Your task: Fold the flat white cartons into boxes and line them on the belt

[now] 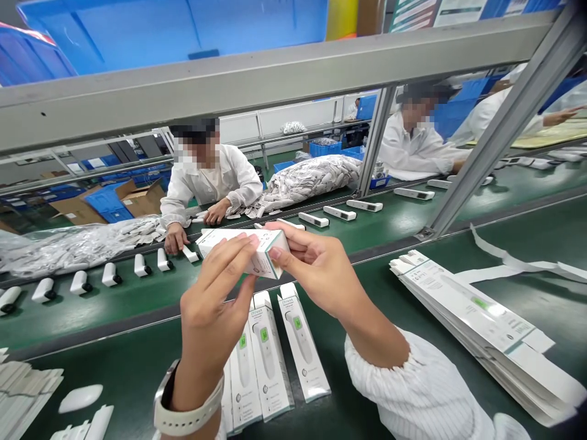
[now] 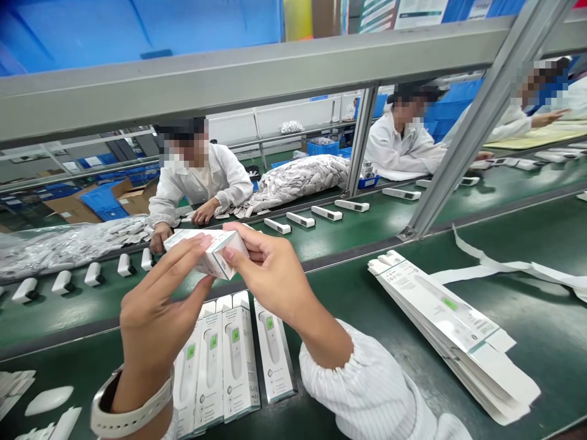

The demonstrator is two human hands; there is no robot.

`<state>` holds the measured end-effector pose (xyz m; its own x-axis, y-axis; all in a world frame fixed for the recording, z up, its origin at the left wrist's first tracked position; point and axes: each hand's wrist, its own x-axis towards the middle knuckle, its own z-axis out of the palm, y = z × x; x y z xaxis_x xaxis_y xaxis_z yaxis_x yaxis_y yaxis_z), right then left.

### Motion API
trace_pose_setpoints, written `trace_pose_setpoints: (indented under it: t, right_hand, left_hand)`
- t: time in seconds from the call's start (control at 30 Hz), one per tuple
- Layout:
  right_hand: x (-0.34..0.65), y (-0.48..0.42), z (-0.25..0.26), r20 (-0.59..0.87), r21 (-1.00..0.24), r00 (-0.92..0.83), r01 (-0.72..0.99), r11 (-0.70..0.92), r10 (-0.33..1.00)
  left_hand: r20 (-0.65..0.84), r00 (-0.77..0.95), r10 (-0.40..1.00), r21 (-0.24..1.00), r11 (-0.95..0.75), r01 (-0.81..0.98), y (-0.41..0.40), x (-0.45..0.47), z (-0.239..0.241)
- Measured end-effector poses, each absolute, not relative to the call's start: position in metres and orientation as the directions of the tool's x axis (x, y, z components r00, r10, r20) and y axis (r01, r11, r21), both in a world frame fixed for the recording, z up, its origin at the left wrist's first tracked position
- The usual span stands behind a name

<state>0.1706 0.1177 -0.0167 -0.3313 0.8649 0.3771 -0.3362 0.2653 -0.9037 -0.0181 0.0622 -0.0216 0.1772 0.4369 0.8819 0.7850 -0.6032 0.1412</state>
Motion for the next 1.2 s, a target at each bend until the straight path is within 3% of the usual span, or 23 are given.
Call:
trace_pose_setpoints:
  t: [0.13, 0.2, 0.33, 0.5, 0.67, 0.77, 0.87, 0.9, 0.97, 1.07, 1.2]
  right_hand:
    - [0.178, 0.12, -0.015, 0.374, -0.919, -0.431, -0.293, 0.265, 0.821]
    - [0.178, 0.119, -0.014, 0.373, -0.919, -0.4, -0.284, 0.274, 0.837]
    - [0.173, 0.111, -0.013, 0.431, -0.899, -0.303, -0.229, 0.374, 0.85]
    - [0.178, 0.096, -0.004, 0.496, -0.868, -0.344, -0.197, 0.456, 0.797]
    - [0.197, 0.073, -0.008, 0.534, -0.827, -0.495, -0.138, 0.544, 0.685]
    - [0.223, 0.055, -0.041, 0.483, -0.859, -0.428, -0.062, 0.508, 0.764]
    - [0.256, 0.037, -0.097, 0.278, -0.958, -0.036, -0.078, 0.275, 0.96]
    - [0.264, 0.031, -0.117, 0.189, -0.978, 0.141, -0.065, 0.199, 0.972]
    - [0.268, 0.018, -0.156, 0.088, -0.995, 0.274, -0.025, 0.099, 0.958]
    - [0.248, -0.003, -0.196, 0.039, -0.996, 0.188, 0.081, 0.024, 0.981]
    - [0.237, -0.011, -0.2, 0.058, -0.961, 0.024, 0.272, 0.05, 0.998]
  left_hand:
    - [0.822, 0.139, 0.552, 0.3, -0.627, 0.719, 0.062, -0.03, -0.02]
    - [0.794, 0.159, 0.587, 0.338, -0.643, 0.687, 0.062, -0.034, -0.02]
    - [0.822, 0.17, 0.544, 0.281, -0.646, 0.71, 0.06, -0.034, -0.019]
    - [0.829, 0.159, 0.536, 0.326, -0.694, 0.642, 0.053, -0.033, -0.013]
    - [0.782, 0.314, 0.539, 0.191, -0.686, 0.702, 0.035, -0.027, -0.015]
    - [0.722, 0.34, 0.602, 0.143, -0.611, 0.779, 0.007, -0.043, -0.046]
    - [0.577, 0.072, 0.814, 0.341, -0.32, 0.884, -0.032, -0.081, -0.103]
    - [0.476, -0.064, 0.877, 0.44, -0.174, 0.881, -0.045, -0.093, -0.124]
    - [0.228, -0.277, 0.933, 0.648, 0.067, 0.759, -0.065, -0.11, -0.16]
    - [0.111, -0.29, 0.95, 0.726, 0.122, 0.677, -0.074, -0.111, -0.19]
    - [0.079, -0.277, 0.958, 0.772, 0.117, 0.624, -0.066, -0.09, -0.191]
